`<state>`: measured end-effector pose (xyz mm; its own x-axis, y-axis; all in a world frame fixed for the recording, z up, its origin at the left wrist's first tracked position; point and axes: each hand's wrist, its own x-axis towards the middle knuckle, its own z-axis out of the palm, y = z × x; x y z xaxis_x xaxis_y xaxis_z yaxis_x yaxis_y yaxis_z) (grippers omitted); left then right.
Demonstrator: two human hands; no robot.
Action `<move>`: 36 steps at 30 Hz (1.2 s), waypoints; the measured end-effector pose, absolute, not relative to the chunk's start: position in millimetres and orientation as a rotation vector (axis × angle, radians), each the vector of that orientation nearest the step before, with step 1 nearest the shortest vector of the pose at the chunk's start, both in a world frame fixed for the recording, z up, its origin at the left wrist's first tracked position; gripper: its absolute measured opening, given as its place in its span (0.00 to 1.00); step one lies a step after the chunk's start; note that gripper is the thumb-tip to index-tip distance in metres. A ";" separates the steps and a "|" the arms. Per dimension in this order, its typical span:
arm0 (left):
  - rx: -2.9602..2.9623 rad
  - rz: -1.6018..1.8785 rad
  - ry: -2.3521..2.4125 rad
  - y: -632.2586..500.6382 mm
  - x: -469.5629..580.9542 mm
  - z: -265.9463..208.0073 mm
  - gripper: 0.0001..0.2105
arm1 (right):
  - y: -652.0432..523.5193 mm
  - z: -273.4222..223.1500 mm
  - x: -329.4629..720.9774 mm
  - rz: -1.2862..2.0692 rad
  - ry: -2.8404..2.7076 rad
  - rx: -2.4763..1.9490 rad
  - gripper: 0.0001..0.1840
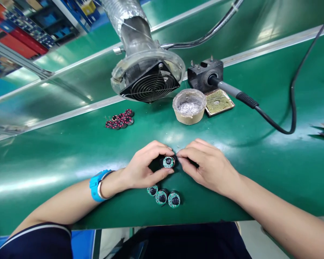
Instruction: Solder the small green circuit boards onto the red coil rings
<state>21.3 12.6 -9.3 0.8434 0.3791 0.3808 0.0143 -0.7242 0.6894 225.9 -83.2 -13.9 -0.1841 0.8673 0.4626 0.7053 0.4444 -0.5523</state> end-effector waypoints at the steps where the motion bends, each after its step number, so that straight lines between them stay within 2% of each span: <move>1: 2.302 0.666 0.285 12.6 21.1 -9.6 0.16 | -82.9 -13.9 226.9 0.292 -1.963 -1.320 0.05; 16: 2.234 0.643 0.340 14.1 19.4 -7.8 0.15 | -72.4 -11.7 220.1 0.323 -2.084 -1.341 0.02; 22: 2.209 0.620 0.385 13.2 20.2 -6.0 0.19 | -74.1 -6.5 217.7 0.338 -2.088 -1.405 0.03; 36: 2.174 0.573 0.461 11.2 20.1 -3.2 0.18 | -86.4 4.2 207.2 0.456 -1.934 -1.484 0.09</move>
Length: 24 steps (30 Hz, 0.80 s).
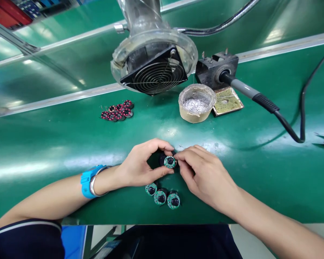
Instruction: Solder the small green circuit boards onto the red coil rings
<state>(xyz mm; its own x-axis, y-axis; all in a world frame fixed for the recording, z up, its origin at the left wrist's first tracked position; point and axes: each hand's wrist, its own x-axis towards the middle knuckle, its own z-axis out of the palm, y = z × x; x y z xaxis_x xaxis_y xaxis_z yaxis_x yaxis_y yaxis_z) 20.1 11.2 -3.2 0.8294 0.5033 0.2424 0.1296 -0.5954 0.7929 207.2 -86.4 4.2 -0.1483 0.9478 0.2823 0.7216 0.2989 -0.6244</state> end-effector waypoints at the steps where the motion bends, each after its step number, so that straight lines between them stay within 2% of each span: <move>1: 2.171 0.574 0.464 11.0 20.1 -3.1 0.18 | -87.4 5.4 205.6 0.464 -1.916 -1.512 0.09; 12: 2.141 0.569 0.526 9.3 20.3 -3.9 0.19 | -99.3 13.5 180.7 0.475 -1.750 -1.699 0.06; 17: 2.192 0.572 0.483 10.5 18.9 -5.5 0.19 | -101.4 11.3 195.4 0.685 -1.698 -1.685 0.11; 24: 2.218 0.632 0.305 18.0 14.7 -4.7 0.24 | -104.9 5.2 202.6 0.658 -1.724 -1.657 0.13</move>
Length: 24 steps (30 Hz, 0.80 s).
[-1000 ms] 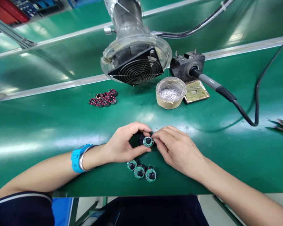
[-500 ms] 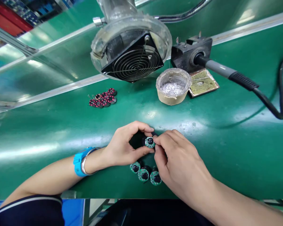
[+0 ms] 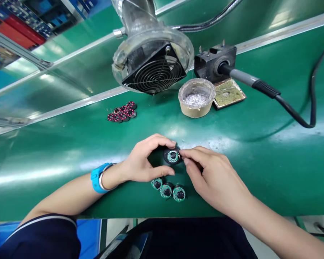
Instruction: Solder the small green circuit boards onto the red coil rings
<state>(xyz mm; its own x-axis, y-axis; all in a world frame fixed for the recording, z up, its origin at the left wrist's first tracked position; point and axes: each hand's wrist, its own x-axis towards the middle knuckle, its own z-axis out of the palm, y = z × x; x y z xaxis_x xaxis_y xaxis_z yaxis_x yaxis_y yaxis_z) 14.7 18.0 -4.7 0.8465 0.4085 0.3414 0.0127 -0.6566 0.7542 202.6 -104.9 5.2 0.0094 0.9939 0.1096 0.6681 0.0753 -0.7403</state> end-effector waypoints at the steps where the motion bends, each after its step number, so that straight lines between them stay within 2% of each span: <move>1: 2.213 0.644 0.303 18.0 14.7 -4.6 0.22 | -104.8 4.9 201.3 0.643 -1.728 -1.649 0.13; 4: 2.211 0.691 0.319 15.4 16.2 -4.3 0.15 | -104.6 2.9 197.6 0.594 -1.733 -1.632 0.13; 11: 2.320 0.636 0.312 13.6 20.8 -1.9 0.08 | -106.4 -6.0 193.5 0.397 -1.753 -1.620 0.12; 15: 2.312 0.638 0.214 17.3 19.8 -3.5 0.10 | -112.5 -4.5 196.9 0.265 -1.775 -1.685 0.12; 19: 2.374 0.599 0.171 19.7 19.7 -1.8 0.18 | -131.2 -5.9 199.9 0.259 -1.714 -1.720 0.09; 24: 2.564 0.471 0.188 18.8 21.0 5.0 0.16 | -155.3 -9.3 192.3 0.302 -1.747 -1.631 0.10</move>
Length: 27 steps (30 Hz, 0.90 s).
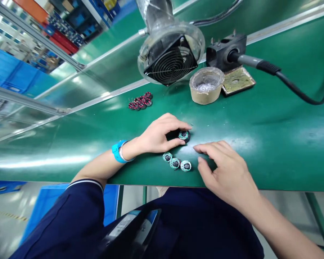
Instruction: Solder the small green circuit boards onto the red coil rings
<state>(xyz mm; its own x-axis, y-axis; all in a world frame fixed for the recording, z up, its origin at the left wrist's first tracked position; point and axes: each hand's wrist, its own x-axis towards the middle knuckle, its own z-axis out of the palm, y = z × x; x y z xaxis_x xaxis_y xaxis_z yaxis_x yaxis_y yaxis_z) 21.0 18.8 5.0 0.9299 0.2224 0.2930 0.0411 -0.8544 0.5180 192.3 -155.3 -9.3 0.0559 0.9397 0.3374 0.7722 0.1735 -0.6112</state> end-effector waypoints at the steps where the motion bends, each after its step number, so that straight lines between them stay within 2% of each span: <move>1: 2.588 0.462 0.202 17.8 21.1 5.7 0.16 | -158.8 -9.4 188.6 0.333 -1.766 -1.614 0.12; 6: 2.552 0.453 0.337 11.5 20.5 3.0 0.17 | -167.3 -14.8 162.6 0.322 -1.857 -1.583 0.24; 10: 2.250 0.450 0.427 13.1 18.6 -2.3 0.20 | -165.2 -25.5 149.5 0.181 -1.819 -1.555 0.22; 17: 2.013 0.407 0.406 19.8 9.5 7.2 0.22 | -168.1 -30.2 155.7 0.255 -1.696 -1.532 0.20; 19: 2.043 0.359 0.368 18.4 4.9 16.8 0.22 | -169.8 -29.2 160.2 0.267 -1.692 -1.541 0.20; 24: 2.299 0.196 0.232 5.7 -5.5 29.2 0.15 | -171.1 -28.0 171.5 0.224 -1.789 -1.601 0.20; 27: 2.312 0.187 0.241 -4.0 -8.7 27.0 0.17 | -169.6 -28.1 172.6 0.197 -1.822 -1.592 0.20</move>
<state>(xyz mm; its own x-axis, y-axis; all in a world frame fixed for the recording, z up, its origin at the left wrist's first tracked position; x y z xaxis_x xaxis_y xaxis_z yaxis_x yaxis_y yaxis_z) -8.7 -4.0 27.0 0.9711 0.2311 0.0598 0.1148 -0.6719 0.7317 172.6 -169.6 -28.1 -0.0010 0.9172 0.3983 0.8112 0.2337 -0.5361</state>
